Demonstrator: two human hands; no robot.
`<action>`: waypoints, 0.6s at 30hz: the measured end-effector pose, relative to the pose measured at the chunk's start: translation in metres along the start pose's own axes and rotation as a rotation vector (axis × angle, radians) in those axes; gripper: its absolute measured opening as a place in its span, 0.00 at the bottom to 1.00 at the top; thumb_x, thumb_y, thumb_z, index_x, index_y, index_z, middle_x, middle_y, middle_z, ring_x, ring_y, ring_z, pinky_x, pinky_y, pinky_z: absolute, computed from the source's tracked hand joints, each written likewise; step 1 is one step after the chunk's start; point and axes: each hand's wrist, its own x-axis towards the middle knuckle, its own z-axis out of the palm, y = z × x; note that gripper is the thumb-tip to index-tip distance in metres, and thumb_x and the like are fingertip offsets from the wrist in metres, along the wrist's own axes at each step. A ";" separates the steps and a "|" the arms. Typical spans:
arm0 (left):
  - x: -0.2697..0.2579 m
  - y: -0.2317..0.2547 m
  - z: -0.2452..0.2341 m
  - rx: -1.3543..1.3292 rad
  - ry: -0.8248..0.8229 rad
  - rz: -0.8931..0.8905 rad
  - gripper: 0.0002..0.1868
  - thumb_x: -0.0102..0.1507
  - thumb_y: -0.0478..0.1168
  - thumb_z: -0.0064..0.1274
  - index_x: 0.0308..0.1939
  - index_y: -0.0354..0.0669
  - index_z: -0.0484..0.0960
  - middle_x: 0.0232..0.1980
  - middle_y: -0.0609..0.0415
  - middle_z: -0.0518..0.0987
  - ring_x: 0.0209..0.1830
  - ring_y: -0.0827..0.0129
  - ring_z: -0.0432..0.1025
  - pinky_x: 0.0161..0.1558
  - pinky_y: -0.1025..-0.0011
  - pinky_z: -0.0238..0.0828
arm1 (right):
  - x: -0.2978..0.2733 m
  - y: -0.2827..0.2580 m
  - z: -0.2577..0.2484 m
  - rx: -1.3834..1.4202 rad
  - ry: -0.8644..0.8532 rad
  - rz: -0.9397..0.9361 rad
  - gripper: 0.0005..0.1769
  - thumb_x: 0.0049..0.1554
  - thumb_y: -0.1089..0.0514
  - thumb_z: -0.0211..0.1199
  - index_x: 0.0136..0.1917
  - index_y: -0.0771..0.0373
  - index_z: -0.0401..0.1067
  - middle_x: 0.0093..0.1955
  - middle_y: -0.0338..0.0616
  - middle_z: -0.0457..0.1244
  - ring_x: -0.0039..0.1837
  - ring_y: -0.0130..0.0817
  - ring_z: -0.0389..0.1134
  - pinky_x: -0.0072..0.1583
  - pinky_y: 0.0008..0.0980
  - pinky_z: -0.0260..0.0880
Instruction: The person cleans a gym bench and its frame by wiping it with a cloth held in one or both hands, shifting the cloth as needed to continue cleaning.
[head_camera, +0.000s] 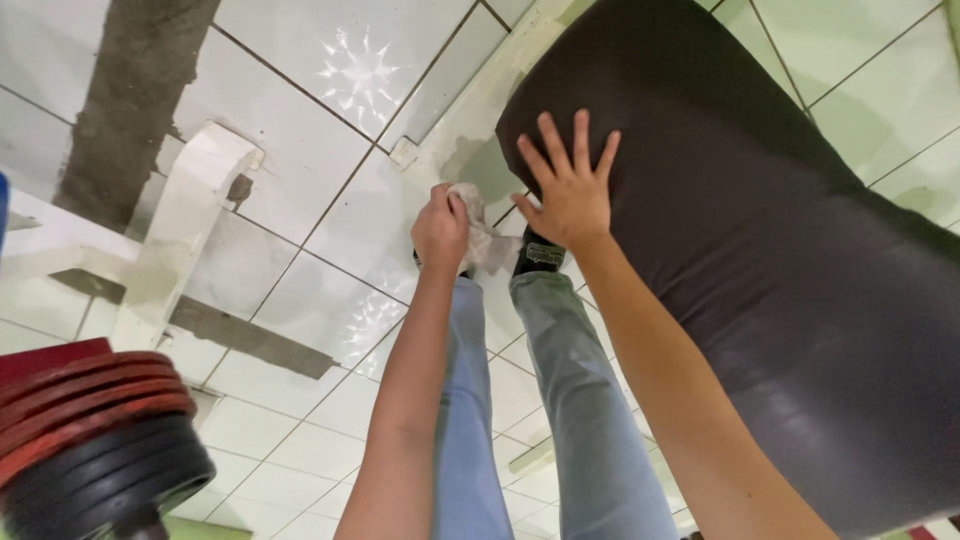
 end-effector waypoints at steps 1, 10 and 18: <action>-0.006 0.004 -0.007 0.008 -0.001 0.005 0.12 0.71 0.46 0.46 0.55 0.49 0.78 0.41 0.43 0.84 0.41 0.44 0.77 0.41 0.48 0.71 | -0.017 -0.007 0.007 0.008 0.003 0.005 0.44 0.58 0.31 0.55 0.82 0.50 0.57 0.87 0.45 0.39 0.84 0.64 0.28 0.73 0.81 0.22; -0.049 0.043 -0.071 -0.404 -0.187 0.017 0.26 0.68 0.53 0.53 0.64 0.45 0.67 0.49 0.39 0.82 0.40 0.45 0.77 0.45 0.57 0.73 | -0.122 -0.059 0.010 1.284 -0.150 0.218 0.43 0.59 0.43 0.66 0.79 0.55 0.51 0.74 0.50 0.58 0.76 0.52 0.61 0.73 0.50 0.62; -0.066 0.060 -0.150 -1.101 -0.629 -0.120 0.46 0.61 0.28 0.55 0.81 0.59 0.55 0.79 0.52 0.61 0.74 0.60 0.63 0.70 0.61 0.65 | -0.143 -0.057 -0.002 1.053 0.048 0.248 0.27 0.56 0.58 0.69 0.67 0.59 0.69 0.61 0.52 0.68 0.60 0.43 0.73 0.60 0.38 0.74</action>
